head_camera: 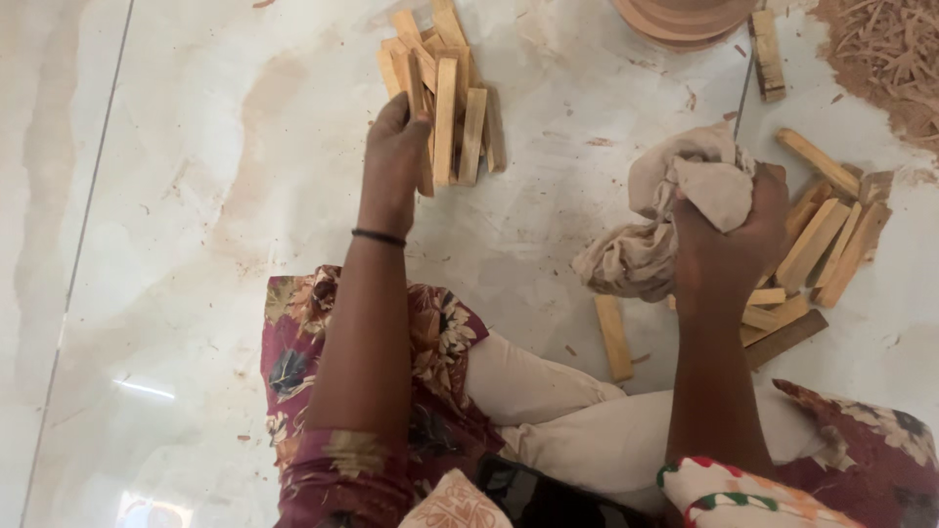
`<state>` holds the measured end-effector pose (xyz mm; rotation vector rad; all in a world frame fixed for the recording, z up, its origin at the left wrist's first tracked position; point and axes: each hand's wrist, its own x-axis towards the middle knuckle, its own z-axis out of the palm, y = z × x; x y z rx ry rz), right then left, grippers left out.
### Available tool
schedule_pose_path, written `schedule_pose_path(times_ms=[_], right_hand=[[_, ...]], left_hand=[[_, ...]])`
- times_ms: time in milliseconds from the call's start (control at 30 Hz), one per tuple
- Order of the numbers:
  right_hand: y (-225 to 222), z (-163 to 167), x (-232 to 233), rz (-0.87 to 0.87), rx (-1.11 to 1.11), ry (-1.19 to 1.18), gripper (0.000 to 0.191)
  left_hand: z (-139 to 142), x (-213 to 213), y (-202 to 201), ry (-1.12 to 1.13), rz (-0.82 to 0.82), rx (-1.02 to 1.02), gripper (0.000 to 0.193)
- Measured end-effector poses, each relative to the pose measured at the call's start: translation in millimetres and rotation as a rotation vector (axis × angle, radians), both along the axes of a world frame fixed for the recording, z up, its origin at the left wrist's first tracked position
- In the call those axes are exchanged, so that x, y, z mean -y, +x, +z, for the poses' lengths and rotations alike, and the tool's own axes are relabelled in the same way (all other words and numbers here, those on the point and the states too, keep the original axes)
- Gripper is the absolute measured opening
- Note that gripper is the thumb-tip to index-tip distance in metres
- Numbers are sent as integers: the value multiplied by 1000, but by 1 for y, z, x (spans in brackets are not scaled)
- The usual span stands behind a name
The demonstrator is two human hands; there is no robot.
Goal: The person sits on the floor and wipes small wooden pieces one at a time with a cloth, then places each wiped piece onto a pile beside them, gradually building a stack of cleaned pieces.
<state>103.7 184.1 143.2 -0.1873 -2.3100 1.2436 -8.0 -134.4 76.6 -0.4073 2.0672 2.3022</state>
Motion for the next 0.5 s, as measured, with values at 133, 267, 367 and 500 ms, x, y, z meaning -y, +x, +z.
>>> schedule_pose_path(times_ms=[133,267,367,500], right_hand=[[-2,10,1,-11,15,-377,37],[-1,14,-10,48,-98,-437,32],[4,16,-18,75,-165,-518,31],[5,19,-23,29,-154,-519,37]], left_hand=[[-13,0,-14,-155,114,103,53],[-17,-39,2,-846,-12,-140,54],[-12,-79,19,-1160,-288,20,79],[-7,-101,32,-1351,-502,98,92]])
